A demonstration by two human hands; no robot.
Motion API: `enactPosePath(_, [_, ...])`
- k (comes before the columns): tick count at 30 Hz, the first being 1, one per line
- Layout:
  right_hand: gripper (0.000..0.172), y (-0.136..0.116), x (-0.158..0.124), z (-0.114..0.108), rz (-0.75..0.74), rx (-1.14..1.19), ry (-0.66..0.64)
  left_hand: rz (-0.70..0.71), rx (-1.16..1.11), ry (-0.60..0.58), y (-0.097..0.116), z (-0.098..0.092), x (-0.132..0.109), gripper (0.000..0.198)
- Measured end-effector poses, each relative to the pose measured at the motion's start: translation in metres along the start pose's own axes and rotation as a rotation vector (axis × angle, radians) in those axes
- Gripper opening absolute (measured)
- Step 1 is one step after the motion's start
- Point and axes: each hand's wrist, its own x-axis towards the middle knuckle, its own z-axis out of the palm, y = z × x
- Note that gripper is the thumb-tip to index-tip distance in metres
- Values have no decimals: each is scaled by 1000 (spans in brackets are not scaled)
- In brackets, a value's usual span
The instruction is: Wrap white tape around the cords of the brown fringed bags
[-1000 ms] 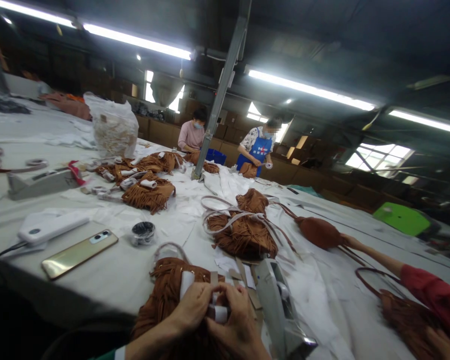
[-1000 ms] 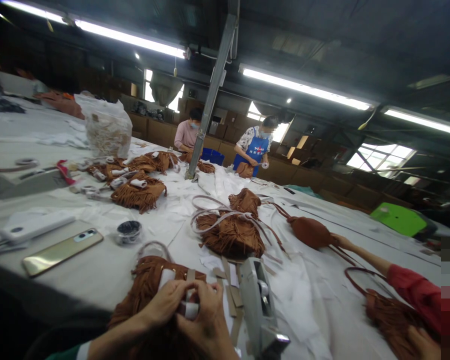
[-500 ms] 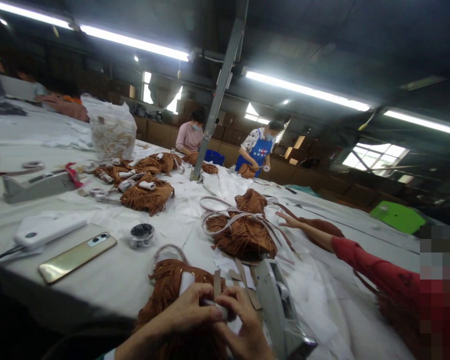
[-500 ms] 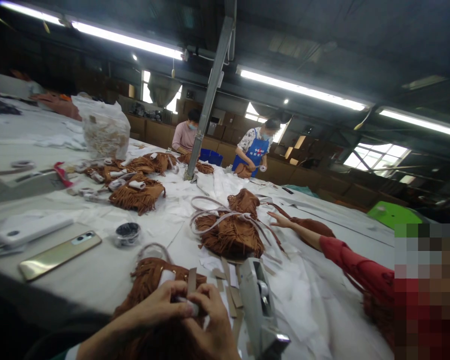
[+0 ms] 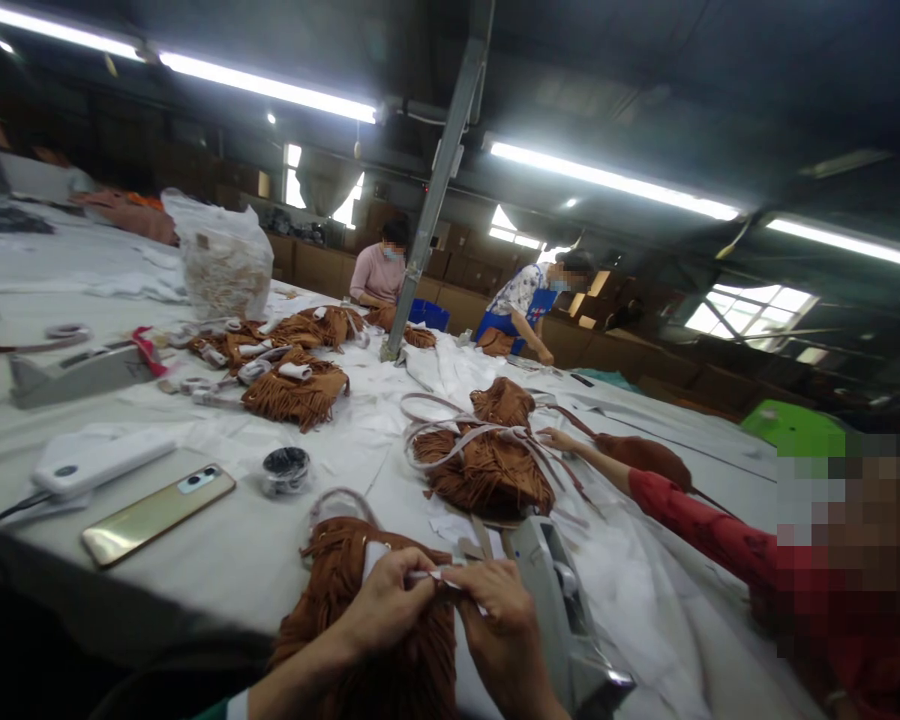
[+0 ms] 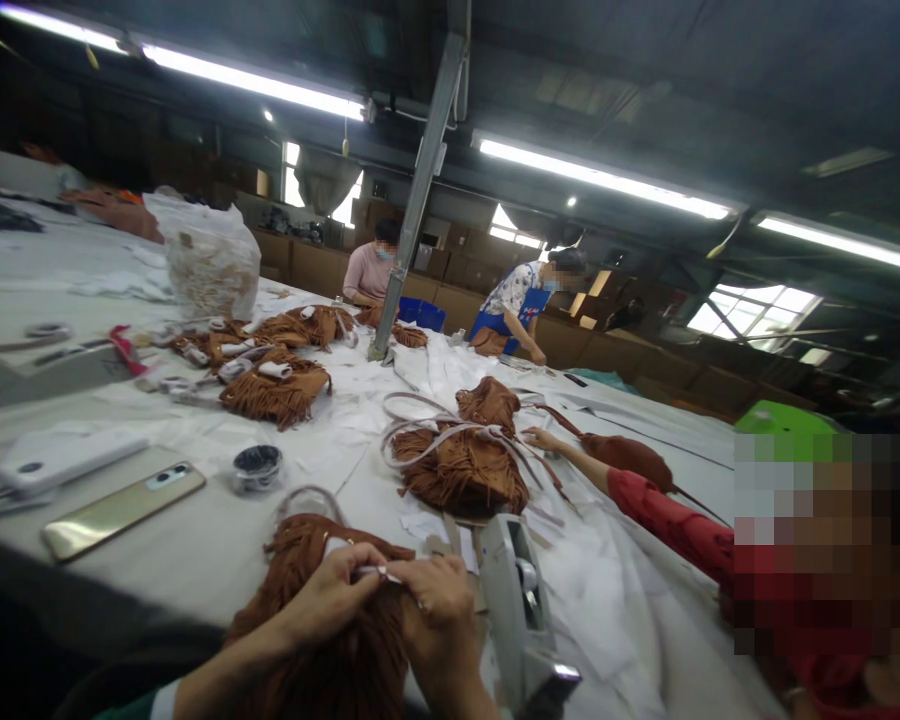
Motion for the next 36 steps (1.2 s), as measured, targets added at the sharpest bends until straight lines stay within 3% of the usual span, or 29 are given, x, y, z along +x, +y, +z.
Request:
enactPosePath(8, [29,1,-18,7,-150,-289,107,-283,-633,-96,-2,2,6,37])
enactPosePath(12, [32,10,-26,15,-145,-302,113,-499,-690,-204,-4,1,10,39])
enactPosePath(16, [26,20,-24,17,-107,-175,65,-564,-701,-241,-8,0,14,43])
enactPosePath(24, [19,18,-8,13,237,295,-69,-628,-690,-301,-5,-6,14,46])
enactPosePath(28, [17,15,1,10,349,330,-134,-555,-626,-274,2,-6,9,44])
enactPosePath(32, [19,16,6,10,404,317,-159,-332,-426,-201,-3,0,9,29])
enactPosePath(36, [20,16,5,10,398,288,-167,-51,-240,-46,-16,8,9,27])
